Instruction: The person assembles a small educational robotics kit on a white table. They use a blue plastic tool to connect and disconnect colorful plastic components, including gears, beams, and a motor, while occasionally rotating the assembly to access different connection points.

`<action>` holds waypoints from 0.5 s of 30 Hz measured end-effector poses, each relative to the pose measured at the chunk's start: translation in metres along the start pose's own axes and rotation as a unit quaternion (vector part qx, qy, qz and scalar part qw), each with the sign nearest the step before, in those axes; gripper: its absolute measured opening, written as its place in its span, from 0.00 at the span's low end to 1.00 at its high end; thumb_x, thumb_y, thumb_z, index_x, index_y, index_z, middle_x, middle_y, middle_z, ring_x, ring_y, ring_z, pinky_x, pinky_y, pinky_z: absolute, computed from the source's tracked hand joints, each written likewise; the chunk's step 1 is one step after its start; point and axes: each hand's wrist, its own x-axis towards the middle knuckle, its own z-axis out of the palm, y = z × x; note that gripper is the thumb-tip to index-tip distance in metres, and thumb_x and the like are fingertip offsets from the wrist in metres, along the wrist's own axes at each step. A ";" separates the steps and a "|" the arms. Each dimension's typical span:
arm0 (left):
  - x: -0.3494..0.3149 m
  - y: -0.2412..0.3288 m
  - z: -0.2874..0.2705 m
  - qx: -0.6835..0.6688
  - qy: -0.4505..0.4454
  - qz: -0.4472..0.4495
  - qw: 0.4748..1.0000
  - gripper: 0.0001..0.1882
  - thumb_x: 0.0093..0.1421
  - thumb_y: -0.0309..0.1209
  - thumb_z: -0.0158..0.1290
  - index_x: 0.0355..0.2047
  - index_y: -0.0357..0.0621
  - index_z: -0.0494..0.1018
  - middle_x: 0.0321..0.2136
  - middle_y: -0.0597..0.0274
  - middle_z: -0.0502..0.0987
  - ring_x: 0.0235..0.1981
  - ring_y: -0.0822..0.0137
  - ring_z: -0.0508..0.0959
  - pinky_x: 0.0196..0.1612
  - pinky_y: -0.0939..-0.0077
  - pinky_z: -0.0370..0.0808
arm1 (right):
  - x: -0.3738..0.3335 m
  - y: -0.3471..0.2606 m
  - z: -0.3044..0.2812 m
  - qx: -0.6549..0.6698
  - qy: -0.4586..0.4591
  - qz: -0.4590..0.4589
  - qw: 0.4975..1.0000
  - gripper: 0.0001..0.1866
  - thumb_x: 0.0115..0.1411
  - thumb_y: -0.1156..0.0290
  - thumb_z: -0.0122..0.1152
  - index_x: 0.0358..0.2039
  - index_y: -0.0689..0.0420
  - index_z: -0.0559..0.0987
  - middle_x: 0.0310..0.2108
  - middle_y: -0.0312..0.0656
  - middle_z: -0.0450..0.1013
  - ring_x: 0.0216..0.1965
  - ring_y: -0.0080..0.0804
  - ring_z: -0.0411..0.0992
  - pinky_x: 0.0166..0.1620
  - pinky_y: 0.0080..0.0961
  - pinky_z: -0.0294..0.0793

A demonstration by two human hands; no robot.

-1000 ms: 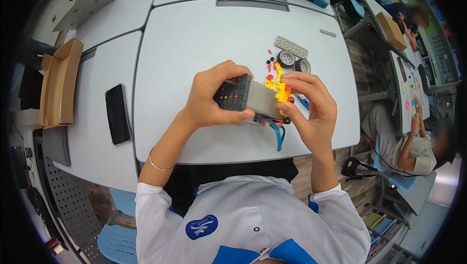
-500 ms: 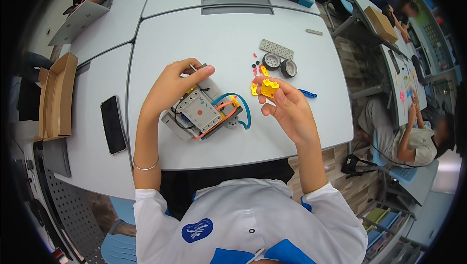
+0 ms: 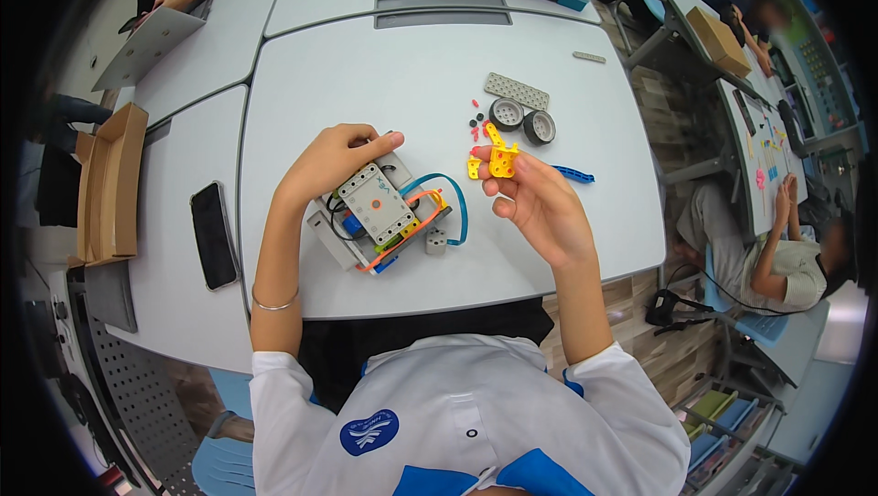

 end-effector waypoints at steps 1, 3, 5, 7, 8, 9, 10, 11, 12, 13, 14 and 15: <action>-0.002 0.000 -0.001 0.014 0.014 0.009 1.000 0.30 0.61 0.57 0.56 0.34 0.36 0.80 0.27 0.55 0.80 0.30 0.68 0.78 0.34 0.75 0.74 | 0.000 0.000 0.000 -0.019 0.009 0.000 1.000 0.19 0.72 0.63 0.50 0.53 0.66 0.74 0.48 0.45 0.74 0.42 0.26 0.74 0.39 0.21 0.75; -0.005 0.001 0.000 0.031 0.057 0.036 0.997 0.28 0.62 0.54 0.56 0.37 0.35 0.80 0.31 0.55 0.81 0.32 0.67 0.79 0.36 0.74 0.75 | -0.001 0.001 -0.001 -0.053 0.016 -0.016 0.998 0.19 0.72 0.63 0.50 0.53 0.66 0.75 0.47 0.46 0.75 0.41 0.26 0.74 0.39 0.22 0.76; -0.010 0.000 0.003 0.037 0.117 0.071 0.990 0.24 0.63 0.48 0.56 0.39 0.35 0.80 0.34 0.55 0.81 0.34 0.66 0.80 0.39 0.73 0.76 | -0.002 0.002 0.000 -0.091 0.024 -0.040 0.995 0.18 0.72 0.65 0.50 0.52 0.66 0.76 0.47 0.46 0.75 0.41 0.27 0.75 0.40 0.23 0.76; -0.017 0.013 0.007 0.085 0.219 0.185 0.954 0.19 0.64 0.42 0.56 0.41 0.36 0.80 0.36 0.55 0.81 0.35 0.66 0.80 0.41 0.72 0.76 | -0.002 0.003 0.001 -0.136 0.035 -0.073 0.987 0.16 0.71 0.69 0.51 0.53 0.65 0.77 0.47 0.45 0.75 0.41 0.28 0.75 0.40 0.24 0.77; -0.022 0.023 0.010 0.107 0.268 0.239 0.927 0.16 0.65 0.38 0.56 0.42 0.36 0.79 0.37 0.55 0.81 0.35 0.66 0.80 0.42 0.71 0.76 | -0.001 0.006 0.003 -0.188 0.060 -0.134 0.971 0.15 0.69 0.72 0.53 0.52 0.65 0.78 0.47 0.45 0.75 0.42 0.29 0.76 0.41 0.24 0.77; -0.027 0.036 0.015 0.033 0.219 0.257 0.941 0.14 0.64 0.35 0.56 0.44 0.37 0.79 0.38 0.55 0.82 0.36 0.68 0.81 0.41 0.72 0.76 | -0.001 0.010 0.005 -0.239 0.085 -0.195 0.947 0.14 0.68 0.76 0.54 0.51 0.64 0.79 0.47 0.46 0.75 0.42 0.30 0.76 0.42 0.25 0.78; -0.032 0.050 0.021 -0.041 0.168 0.272 0.947 0.13 0.64 0.31 0.56 0.45 0.38 0.78 0.38 0.56 0.82 0.37 0.69 0.81 0.41 0.73 0.76 | -0.001 0.014 0.006 -0.288 0.110 -0.254 0.917 0.14 0.66 0.79 0.56 0.51 0.64 0.79 0.47 0.46 0.76 0.42 0.31 0.76 0.42 0.25 0.78; -0.041 0.066 0.024 -0.131 0.068 0.248 0.958 0.13 0.64 0.31 0.56 0.46 0.37 0.77 0.38 0.57 0.82 0.38 0.70 0.81 0.41 0.75 0.76 | 0.000 0.017 0.004 -0.372 0.130 -0.312 0.865 0.15 0.63 0.82 0.58 0.50 0.63 0.80 0.47 0.46 0.76 0.42 0.32 0.77 0.43 0.25 0.79; -0.049 0.078 0.027 -0.219 -0.031 0.218 0.951 0.14 0.64 0.31 0.56 0.47 0.37 0.77 0.39 0.57 0.82 0.39 0.71 0.82 0.40 0.77 0.76 | 0.001 0.019 0.002 -0.451 0.145 -0.366 0.801 0.17 0.61 0.84 0.59 0.50 0.62 0.81 0.47 0.46 0.75 0.42 0.33 0.77 0.43 0.25 0.79; -0.051 0.082 0.032 -0.262 -0.066 0.204 0.941 0.14 0.65 0.31 0.56 0.48 0.36 0.76 0.39 0.58 0.82 0.39 0.71 0.82 0.40 0.77 0.76 | 0.001 0.020 0.002 -0.523 0.159 -0.417 0.726 0.19 0.58 0.87 0.61 0.50 0.61 0.81 0.47 0.47 0.75 0.42 0.34 0.77 0.44 0.25 0.79; -0.051 0.084 0.038 -0.304 -0.101 0.190 0.928 0.14 0.65 0.31 0.56 0.48 0.35 0.76 0.39 0.58 0.82 0.39 0.71 0.82 0.40 0.78 0.77 | 0.002 0.021 0.004 -0.539 0.159 -0.440 0.701 0.20 0.56 0.87 0.62 0.50 0.61 0.82 0.47 0.47 0.75 0.42 0.35 0.77 0.44 0.25 0.79; -0.049 0.085 0.043 -0.344 -0.139 0.177 0.912 0.14 0.65 0.31 0.56 0.48 0.35 0.76 0.39 0.58 0.82 0.39 0.71 0.82 0.39 0.79 0.77 | 0.004 0.023 0.005 -0.554 0.162 -0.462 0.673 0.21 0.55 0.88 0.63 0.49 0.60 0.82 0.47 0.47 0.75 0.42 0.36 0.77 0.44 0.25 0.79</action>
